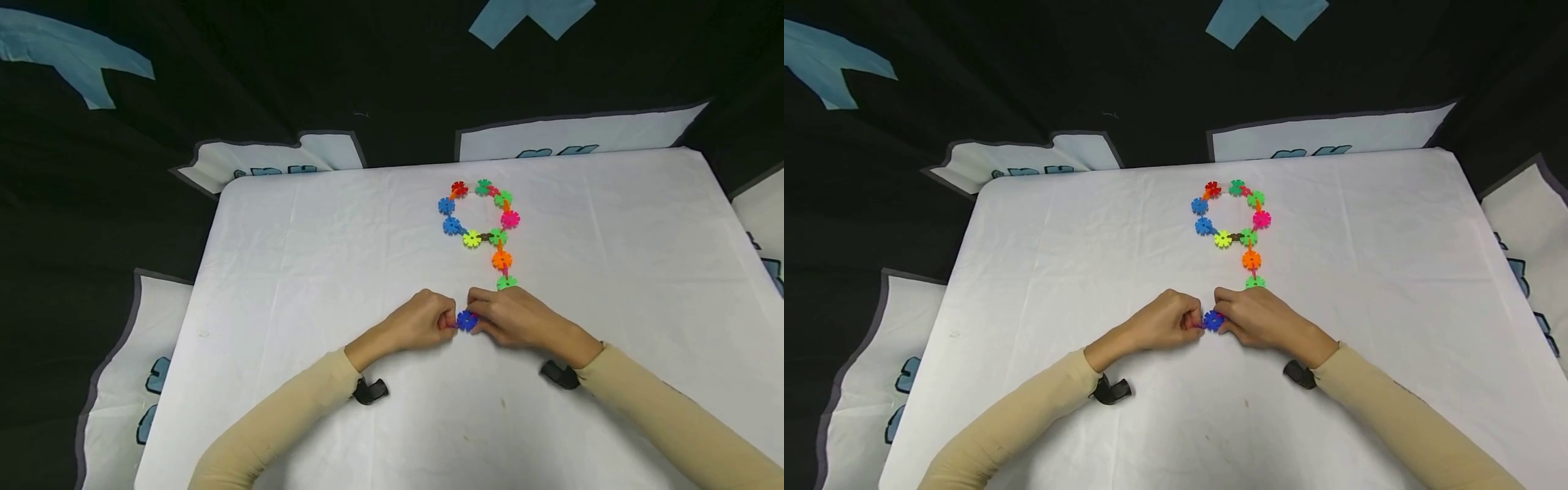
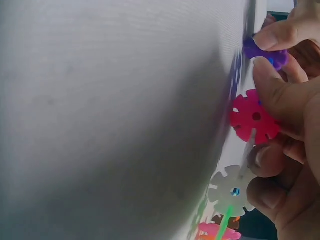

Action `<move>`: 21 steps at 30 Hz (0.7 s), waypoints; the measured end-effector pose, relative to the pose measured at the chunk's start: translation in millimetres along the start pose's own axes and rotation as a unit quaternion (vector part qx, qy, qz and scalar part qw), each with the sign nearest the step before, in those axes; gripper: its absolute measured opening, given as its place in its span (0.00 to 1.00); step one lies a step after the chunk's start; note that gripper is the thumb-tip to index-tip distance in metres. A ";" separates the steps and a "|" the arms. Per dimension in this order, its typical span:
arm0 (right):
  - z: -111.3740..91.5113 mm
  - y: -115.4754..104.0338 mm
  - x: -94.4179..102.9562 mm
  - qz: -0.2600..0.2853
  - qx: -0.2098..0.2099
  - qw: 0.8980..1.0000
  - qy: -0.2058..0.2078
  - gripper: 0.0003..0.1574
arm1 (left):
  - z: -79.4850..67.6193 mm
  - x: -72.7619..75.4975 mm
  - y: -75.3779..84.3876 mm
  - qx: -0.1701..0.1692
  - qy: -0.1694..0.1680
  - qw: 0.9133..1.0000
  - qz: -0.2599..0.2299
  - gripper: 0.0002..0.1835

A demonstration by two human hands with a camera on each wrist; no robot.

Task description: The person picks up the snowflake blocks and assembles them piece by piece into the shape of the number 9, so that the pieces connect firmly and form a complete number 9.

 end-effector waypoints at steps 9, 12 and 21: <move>1.1 -3.0 -0.5 0.005 0.010 0.999 0.031 0.11 | -1.1 0.8 -0.8 -0.010 0.007 1.000 -0.002 0.10; 1.2 -3.9 -1.0 0.004 0.008 0.999 0.037 0.12 | -2.1 0.7 -0.4 -0.024 0.026 0.999 -0.004 0.11; -3.2 -2.7 9.6 -0.023 -0.038 0.999 -0.008 0.24 | -10.2 -4.0 1.4 -0.033 0.051 0.998 -0.009 0.07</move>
Point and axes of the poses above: each hand's wrist, its own z-axis towards the middle knuckle, its own x-axis out of the back of the hand, y = z × x, the point moved 7 cm from there along z, towards the middle knuckle, and after that the axes turned 3 degrees about -y, right-handed, at the moved point
